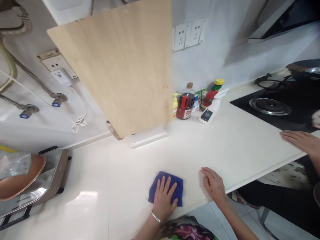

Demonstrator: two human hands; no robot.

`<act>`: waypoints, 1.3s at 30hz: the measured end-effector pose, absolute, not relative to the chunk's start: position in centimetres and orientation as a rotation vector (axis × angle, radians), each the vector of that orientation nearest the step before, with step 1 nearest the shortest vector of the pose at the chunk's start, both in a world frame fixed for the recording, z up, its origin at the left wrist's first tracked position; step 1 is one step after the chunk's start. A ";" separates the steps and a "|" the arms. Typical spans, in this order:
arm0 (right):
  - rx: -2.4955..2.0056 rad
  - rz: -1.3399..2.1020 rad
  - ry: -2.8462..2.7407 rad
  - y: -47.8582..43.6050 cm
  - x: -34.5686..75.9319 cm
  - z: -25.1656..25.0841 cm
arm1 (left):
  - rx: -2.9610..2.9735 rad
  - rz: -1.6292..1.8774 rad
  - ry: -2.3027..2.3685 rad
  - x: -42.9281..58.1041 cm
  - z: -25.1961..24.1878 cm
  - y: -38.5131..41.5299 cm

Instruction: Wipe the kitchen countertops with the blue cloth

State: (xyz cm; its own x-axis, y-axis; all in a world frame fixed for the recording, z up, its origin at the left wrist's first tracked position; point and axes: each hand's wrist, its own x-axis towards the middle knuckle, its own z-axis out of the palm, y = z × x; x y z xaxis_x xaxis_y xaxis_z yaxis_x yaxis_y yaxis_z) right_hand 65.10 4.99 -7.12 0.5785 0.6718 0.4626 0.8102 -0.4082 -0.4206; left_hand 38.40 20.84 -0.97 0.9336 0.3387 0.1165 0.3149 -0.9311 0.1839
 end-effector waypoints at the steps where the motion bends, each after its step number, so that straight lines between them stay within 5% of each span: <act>1: -2.191 -0.310 -1.164 5.0 65.2 -7.2 | 2.944 0.218 0.533 36.5 -0.9 21.7; 11: -2.296 -0.412 -1.073 6.3 62.6 -9.2 | 3.071 0.376 0.980 24.2 -0.7 33.0; 39: -2.599 -0.525 -0.857 9.2 58.4 -9.4 | 2.687 0.499 1.526 36.0 -2.2 54.9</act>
